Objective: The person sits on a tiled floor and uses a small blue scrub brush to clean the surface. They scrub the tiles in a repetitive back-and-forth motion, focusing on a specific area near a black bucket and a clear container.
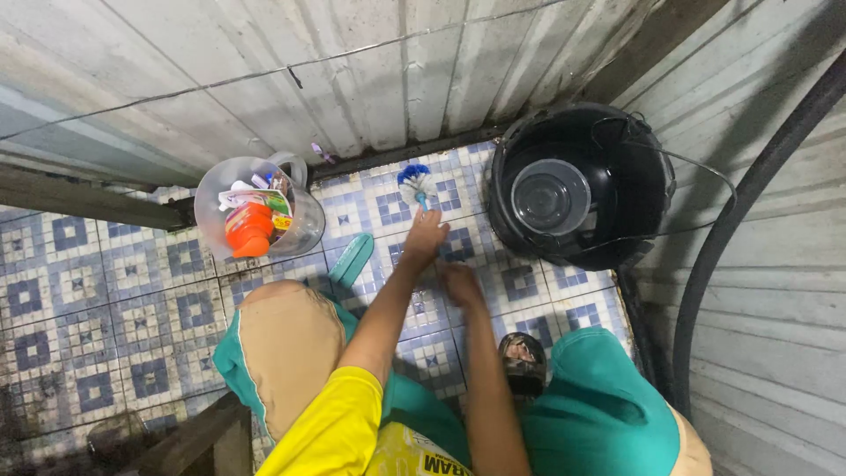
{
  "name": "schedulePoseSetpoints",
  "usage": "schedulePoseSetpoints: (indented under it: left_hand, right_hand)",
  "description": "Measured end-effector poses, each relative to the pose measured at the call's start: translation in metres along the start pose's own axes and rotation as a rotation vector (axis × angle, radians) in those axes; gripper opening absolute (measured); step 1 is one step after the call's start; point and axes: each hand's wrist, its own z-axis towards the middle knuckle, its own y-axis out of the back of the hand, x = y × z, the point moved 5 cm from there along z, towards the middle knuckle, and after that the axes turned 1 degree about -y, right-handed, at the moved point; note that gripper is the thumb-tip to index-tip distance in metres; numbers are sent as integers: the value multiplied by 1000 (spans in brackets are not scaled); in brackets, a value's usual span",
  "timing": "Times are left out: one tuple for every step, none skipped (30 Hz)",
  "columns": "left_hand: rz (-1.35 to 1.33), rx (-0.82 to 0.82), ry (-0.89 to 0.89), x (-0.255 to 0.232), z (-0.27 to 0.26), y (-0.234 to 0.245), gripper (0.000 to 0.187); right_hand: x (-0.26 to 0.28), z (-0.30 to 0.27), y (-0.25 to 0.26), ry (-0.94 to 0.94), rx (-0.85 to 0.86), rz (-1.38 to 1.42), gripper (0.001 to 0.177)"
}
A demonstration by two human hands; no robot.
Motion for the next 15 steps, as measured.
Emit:
schedulePoseSetpoints:
  left_hand:
    - [-1, 1, -2, -17, 7, -4, 18]
    - [-5, -59, 8, -34, 13, -5, 13]
    - [-10, -119, 18, -52, 18, -7, 11]
    - [-14, -117, 16, -69, 22, -13, 11]
    - [-47, -236, -6, -86, 26, -13, 14]
    - [-80, -355, -29, -104, 29, -13, 17]
    - [-81, -351, -29, -101, 31, -4, 17]
    - [4, -258, -18, -99, 34, 0, 16]
    - [91, -167, -8, -95, 39, 4, 18]
    - [92, -167, -9, -72, 35, 3, 18]
    - [101, -82, -18, -50, 34, -2, 8]
    - [110, 3, -27, -27, 33, -7, 7]
    - [108, 2, -28, -16, 28, -13, 7]
    - [38, -82, -59, -7, 23, -15, 8]
    - [-34, -165, -89, 2, 17, -16, 9]
  right_hand:
    - [5, -13, 24, -1, -2, 1, 30]
    - [1, -27, 47, -170, 6, 86, 33]
    - [-4, -44, 71, -341, 14, 170, 52]
    - [10, -66, 89, -344, 11, 171, 52]
    - [29, -87, 104, -299, 72, 238, 31]
    - [47, -108, 120, -253, 133, 305, 29]
    - [44, -101, 115, -256, 133, 308, 29]
    - [42, -95, 110, -217, 136, 341, 30]
    - [42, -86, 105, -175, 140, 374, 32]
    - [31, -66, 79, -174, 140, 376, 32]
    - [20, -45, 60, -164, 26, 253, 26]
    - [11, -24, 41, -152, -87, 130, 25]
    - [13, -27, 41, -153, -89, 129, 25]
    - [16, -29, 42, -164, -79, 159, 26]
    - [17, -33, 42, -175, -69, 189, 27]
